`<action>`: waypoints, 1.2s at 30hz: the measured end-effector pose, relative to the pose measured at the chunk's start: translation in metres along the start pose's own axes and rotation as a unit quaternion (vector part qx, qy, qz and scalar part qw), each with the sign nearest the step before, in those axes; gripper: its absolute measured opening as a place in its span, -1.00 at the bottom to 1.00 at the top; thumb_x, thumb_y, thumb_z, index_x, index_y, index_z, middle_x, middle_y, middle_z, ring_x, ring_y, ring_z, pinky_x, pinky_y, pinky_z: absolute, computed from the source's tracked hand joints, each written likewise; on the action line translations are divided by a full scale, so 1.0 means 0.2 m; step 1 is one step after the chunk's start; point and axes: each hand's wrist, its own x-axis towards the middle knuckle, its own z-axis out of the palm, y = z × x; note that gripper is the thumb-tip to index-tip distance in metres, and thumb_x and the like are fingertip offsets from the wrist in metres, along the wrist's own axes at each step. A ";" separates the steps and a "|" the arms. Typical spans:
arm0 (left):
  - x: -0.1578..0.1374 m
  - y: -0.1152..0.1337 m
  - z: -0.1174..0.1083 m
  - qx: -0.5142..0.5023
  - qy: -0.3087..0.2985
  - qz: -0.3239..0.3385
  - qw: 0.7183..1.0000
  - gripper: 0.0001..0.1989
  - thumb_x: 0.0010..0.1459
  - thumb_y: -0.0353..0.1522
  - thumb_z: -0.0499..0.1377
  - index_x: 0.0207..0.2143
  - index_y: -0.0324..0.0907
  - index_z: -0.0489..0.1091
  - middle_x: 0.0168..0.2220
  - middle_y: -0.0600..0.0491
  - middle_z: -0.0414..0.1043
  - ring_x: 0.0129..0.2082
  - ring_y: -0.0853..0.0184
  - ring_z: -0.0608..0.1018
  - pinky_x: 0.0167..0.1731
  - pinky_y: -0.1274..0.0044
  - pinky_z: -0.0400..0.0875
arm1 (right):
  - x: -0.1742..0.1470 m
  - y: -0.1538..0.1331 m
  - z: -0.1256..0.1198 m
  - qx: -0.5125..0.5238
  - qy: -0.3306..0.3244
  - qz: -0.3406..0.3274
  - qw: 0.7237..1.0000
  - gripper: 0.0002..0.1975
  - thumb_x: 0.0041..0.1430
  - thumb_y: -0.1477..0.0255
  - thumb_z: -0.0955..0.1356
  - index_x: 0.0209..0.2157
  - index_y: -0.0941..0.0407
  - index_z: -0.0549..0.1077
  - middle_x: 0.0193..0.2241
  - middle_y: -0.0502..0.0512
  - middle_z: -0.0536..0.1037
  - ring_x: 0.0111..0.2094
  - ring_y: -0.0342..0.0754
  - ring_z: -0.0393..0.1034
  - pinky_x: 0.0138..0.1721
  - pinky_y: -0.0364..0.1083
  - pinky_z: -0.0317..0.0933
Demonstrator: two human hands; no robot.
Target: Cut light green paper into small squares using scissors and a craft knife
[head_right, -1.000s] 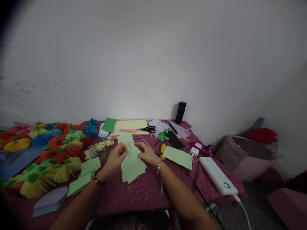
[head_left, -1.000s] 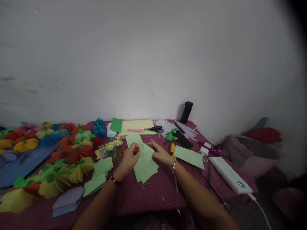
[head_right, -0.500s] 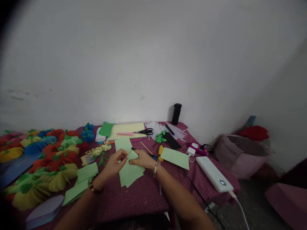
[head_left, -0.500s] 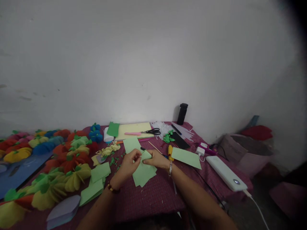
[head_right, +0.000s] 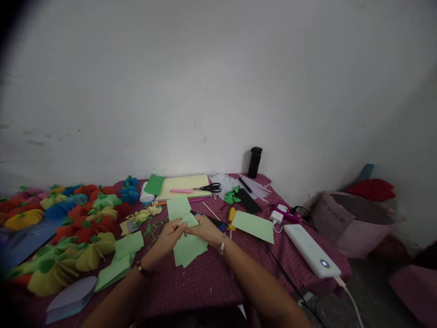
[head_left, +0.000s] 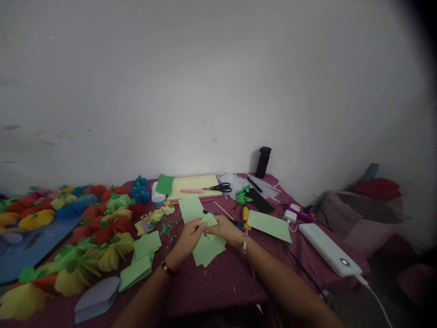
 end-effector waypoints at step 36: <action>-0.03 0.00 0.04 -0.025 -0.093 -0.096 0.991 -0.63 -0.08 -0.12 0.17 -0.71 -0.18 0.21 -0.75 0.19 0.11 -0.74 0.50 0.14 -0.70 0.58 -0.02 | 0.03 -0.03 -0.06 0.034 0.177 -0.101 0.978 -0.66 -0.15 0.20 0.46 -0.57 0.13 0.31 -0.64 -0.11 0.29 -0.60 -0.20 0.13 -0.51 -0.17 0.08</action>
